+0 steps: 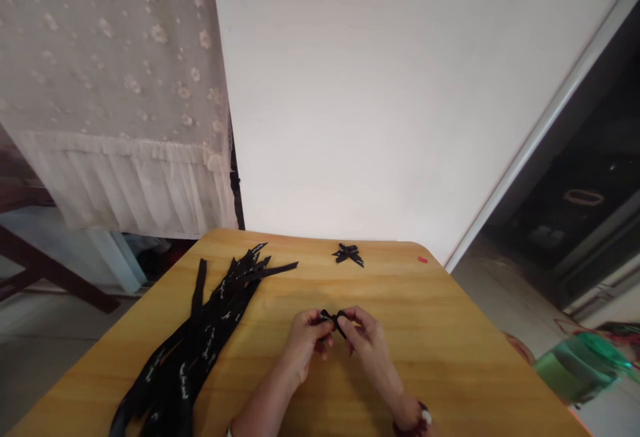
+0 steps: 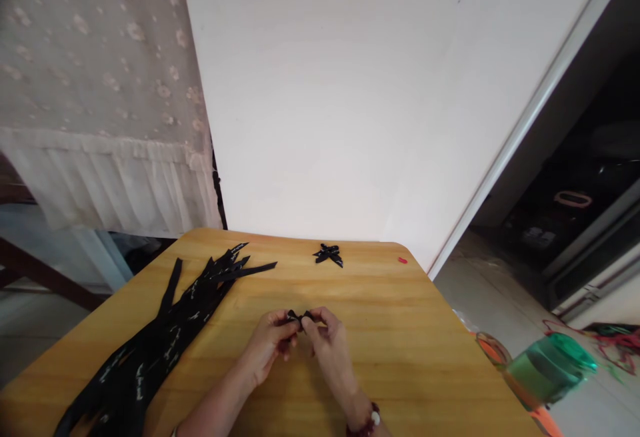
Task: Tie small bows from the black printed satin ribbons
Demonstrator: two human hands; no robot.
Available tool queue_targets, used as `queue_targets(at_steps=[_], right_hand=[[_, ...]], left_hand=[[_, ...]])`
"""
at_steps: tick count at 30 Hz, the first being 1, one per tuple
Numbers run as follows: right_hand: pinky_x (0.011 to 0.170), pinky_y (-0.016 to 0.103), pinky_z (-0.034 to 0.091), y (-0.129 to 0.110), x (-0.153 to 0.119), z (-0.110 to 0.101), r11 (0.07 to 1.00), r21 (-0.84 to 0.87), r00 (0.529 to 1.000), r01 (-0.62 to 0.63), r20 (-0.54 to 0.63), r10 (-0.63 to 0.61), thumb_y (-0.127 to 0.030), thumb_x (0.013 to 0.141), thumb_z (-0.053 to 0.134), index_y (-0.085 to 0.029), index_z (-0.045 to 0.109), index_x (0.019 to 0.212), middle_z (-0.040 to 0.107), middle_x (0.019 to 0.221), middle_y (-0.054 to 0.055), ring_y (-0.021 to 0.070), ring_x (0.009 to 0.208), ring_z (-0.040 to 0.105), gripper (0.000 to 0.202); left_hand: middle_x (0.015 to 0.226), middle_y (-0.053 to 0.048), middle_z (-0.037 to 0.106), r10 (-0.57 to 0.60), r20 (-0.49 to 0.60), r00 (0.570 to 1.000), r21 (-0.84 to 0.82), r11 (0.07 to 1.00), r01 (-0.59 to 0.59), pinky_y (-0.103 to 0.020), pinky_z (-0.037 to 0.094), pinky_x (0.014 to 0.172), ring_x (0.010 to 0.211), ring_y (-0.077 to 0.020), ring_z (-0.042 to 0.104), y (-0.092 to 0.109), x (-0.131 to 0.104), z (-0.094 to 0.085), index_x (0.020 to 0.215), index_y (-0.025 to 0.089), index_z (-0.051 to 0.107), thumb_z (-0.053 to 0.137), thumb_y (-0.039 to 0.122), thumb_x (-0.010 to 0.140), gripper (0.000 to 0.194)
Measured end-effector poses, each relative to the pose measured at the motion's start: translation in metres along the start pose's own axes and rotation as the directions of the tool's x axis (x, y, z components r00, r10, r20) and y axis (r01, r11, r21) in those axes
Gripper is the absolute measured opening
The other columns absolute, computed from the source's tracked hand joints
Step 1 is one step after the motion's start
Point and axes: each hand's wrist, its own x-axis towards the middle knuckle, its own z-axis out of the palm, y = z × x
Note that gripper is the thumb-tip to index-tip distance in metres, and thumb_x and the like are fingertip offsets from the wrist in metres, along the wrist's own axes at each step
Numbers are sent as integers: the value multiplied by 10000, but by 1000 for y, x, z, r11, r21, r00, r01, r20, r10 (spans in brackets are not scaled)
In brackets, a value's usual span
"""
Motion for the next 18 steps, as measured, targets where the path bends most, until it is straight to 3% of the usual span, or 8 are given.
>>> queue_targets(at_steps=[3, 5, 9, 11, 14, 18], right_hand=[[298, 161, 276, -2, 1, -3, 1000, 3, 1000, -27, -4, 27, -348, 652, 564, -158, 511, 624, 518, 541, -22, 58, 352, 384, 199], [288, 159, 245, -2, 3, -4, 999, -1, 997, -47, -53, 47, -335, 649, 563, -166, 487, 582, 459, 458, -53, 50, 322, 338, 196], [289, 159, 231, -1, 5, -5, 998, 21, 989, -52, -137, 55, -318, 639, 566, -176, 456, 560, 380, 396, -85, 44, 301, 298, 196], [286, 159, 225, -1, 5, -4, 998, 41, 989, -54, -139, 59, -323, 633, 569, -177, 440, 547, 392, 413, -82, 39, 296, 299, 212], [281, 158, 225, 0, 5, -2, 995, 85, 992, -59, -108, 68, -335, 639, 564, -179, 431, 545, 391, 431, -82, 35, 292, 304, 226], [283, 153, 227, 3, 4, 0, 993, 107, 996, -55, -66, 62, -335, 653, 559, -176, 439, 561, 380, 438, -87, 31, 292, 304, 219]], left_hand=[[441, 26, 487, -37, 7, 999, 75, 996, 36, -160, 272, 266, 318, -66, 421, 1, 0, 0, 618, 110, 546, 598, 286, 582, 187], [497, 19, 527, -36, -46, 998, 107, 993, 41, -171, 251, 255, 271, -56, 393, 2, 0, -1, 735, 114, 556, 560, 336, 614, 253], [558, 31, 550, 150, -203, 968, 287, 954, -88, -180, 236, 270, 257, -45, 355, 3, 0, -1, 840, 154, 527, 532, 352, 638, 283], [563, 29, 547, 290, -150, 945, 447, 873, -197, -181, 275, 318, 318, -55, 392, 1, -1, -1, 780, 167, 552, 549, 320, 632, 214], [695, -6, 570, 469, 20, 883, 597, 703, -387, -194, 366, 466, 527, -98, 503, -3, -2, 1, 721, 182, 589, 543, 240, 643, 108], [729, -31, 558, 522, 94, 848, 631, 627, -457, -219, 395, 565, 662, -136, 531, -5, -3, 1, 724, 181, 597, 454, 211, 712, 147]])
